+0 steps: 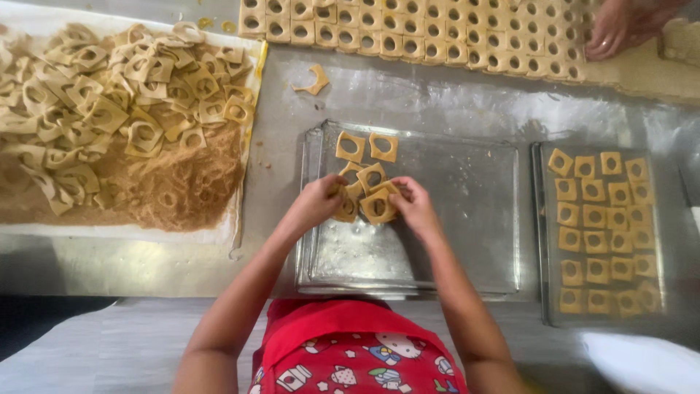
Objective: The person picks up square pieces of dough from a pile, places them onto a metal tray, and arranges them in rows.
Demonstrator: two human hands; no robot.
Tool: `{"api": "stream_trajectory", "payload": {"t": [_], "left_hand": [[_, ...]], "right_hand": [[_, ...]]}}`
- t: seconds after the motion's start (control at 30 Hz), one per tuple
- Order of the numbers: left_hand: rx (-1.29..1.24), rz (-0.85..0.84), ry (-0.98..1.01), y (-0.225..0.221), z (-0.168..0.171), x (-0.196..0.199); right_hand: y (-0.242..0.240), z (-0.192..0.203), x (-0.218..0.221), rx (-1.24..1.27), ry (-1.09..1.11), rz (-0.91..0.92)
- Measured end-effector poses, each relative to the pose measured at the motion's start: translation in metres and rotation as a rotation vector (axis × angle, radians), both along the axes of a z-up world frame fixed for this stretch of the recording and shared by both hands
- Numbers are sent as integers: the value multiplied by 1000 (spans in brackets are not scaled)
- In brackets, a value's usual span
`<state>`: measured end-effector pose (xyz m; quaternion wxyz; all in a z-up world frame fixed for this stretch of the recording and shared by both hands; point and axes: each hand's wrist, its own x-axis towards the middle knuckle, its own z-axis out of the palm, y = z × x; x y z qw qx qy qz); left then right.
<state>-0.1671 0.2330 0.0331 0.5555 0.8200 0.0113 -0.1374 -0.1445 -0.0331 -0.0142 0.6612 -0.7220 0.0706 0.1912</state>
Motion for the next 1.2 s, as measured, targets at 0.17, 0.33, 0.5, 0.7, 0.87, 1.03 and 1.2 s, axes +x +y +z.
{"api": "stream_trajectory", "payload": {"t": [0.17, 0.33, 0.5, 0.7, 0.87, 1.03, 1.2], "left_hand": [[128, -34, -57, -1, -11, -17], [130, 2, -78, -5, -17, -21], [171, 98, -331, -4, 2, -32], [28, 37, -228, 7, 39, -51], [-56, -127, 97, 4, 17, -68], [193, -106, -85, 0, -14, -96], [209, -142, -313, 2, -11, -106]], "right_hand": [[-6, -15, -11, -85, -147, 91], [-3, -6, -20, -113, -141, 51], [3, 10, -37, -225, -307, -4], [-18, 40, -54, -54, -232, -37], [-7, 41, -78, -186, -64, 284], [10, 52, -99, -545, -219, 274], [12, 57, -110, -598, -284, 342]]}}
